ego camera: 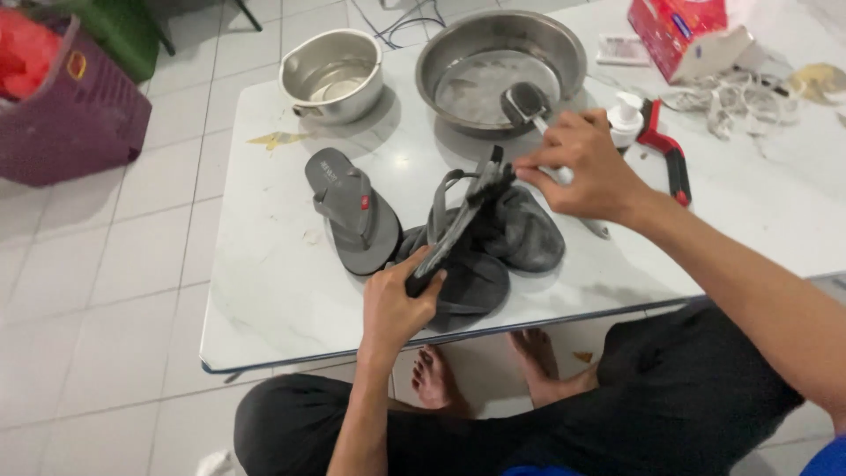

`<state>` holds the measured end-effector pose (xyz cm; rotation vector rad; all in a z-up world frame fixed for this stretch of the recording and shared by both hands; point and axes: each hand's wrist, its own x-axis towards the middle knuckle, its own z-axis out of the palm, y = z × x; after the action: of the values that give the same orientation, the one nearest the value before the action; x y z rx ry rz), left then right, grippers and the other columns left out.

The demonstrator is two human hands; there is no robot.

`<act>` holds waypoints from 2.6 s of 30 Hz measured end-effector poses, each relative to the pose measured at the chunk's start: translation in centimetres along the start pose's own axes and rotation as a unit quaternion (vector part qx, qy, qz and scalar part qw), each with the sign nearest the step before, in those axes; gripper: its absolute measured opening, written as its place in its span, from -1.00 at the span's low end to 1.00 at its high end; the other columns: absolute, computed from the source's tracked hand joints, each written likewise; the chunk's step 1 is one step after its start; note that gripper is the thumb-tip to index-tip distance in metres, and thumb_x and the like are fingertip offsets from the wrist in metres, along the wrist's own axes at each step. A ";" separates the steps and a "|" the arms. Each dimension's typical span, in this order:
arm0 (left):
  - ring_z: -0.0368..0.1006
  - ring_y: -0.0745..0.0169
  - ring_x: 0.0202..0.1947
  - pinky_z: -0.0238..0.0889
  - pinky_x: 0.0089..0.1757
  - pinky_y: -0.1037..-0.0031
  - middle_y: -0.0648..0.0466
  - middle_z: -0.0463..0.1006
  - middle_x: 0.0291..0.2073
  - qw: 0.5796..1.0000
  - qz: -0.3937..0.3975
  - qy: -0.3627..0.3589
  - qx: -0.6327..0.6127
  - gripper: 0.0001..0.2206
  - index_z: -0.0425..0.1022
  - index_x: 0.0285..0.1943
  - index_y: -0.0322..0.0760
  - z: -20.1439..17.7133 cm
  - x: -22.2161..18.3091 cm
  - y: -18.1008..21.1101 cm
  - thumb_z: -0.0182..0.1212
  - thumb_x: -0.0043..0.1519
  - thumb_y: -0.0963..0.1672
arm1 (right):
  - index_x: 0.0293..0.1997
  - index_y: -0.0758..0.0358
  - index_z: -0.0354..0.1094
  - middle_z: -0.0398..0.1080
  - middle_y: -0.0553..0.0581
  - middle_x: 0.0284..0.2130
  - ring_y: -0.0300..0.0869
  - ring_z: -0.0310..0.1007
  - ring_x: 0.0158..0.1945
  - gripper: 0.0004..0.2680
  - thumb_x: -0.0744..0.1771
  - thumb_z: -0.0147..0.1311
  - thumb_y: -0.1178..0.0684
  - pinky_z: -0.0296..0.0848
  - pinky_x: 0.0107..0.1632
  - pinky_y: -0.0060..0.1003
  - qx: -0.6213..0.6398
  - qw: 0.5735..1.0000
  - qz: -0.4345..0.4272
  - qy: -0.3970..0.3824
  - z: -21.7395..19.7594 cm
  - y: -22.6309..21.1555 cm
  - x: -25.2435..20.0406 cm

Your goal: Cleaning a flip-flop by applying foam, scrubbing with a brush, and wiping with a cloth.

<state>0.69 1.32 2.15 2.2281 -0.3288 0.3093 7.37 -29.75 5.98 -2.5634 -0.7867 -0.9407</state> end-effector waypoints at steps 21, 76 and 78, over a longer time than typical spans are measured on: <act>0.59 -0.46 -0.27 0.49 -0.24 -0.07 -0.19 0.69 -0.12 0.997 0.008 -0.065 -0.049 -0.58 0.64 0.14 -0.21 0.7 0.3 -2.1 0.27 0.08 -0.07 | -0.11 0.08 0.62 0.30 0.02 -0.54 -0.12 0.32 -0.27 -0.92 0.34 0.35 0.11 0.08 0.12 -0.22 0.010 0.998 -0.019 -0.063 -0.8 -2.1 0.3; 0.38 0.30 -0.62 0.20 -0.52 0.49 0.24 0.59 -0.09 0.982 0.155 0.108 -0.016 -0.43 0.53 0.28 -0.16 5.1 0.0 -2.5 0.37 -0.02 -0.20 | -0.21 0.27 0.63 0.27 0.04 -0.51 -0.14 0.14 -0.25 -0.93 0.29 0.30 0.25 0.06 0.12 -0.21 0.054 0.990 -0.050 -0.120 -1.9 -7.2 1.3; 0.38 0.30 -0.63 0.21 -0.53 0.50 0.22 0.60 -0.10 0.983 0.160 0.090 -0.022 -0.41 0.53 0.28 -0.17 5.4 -0.4 -2.7 0.37 -0.05 -0.20 | -0.23 0.25 0.63 0.30 0.04 -0.49 -0.15 0.19 -0.26 -0.91 0.26 0.33 0.25 0.10 0.14 -0.22 0.076 0.986 -0.058 -0.135 -1.8 -6.1 0.8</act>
<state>1.79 -1.15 -3.23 2.0820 -0.5915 0.6640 3.38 -25.36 8.40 -2.5625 -1.0469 -0.5446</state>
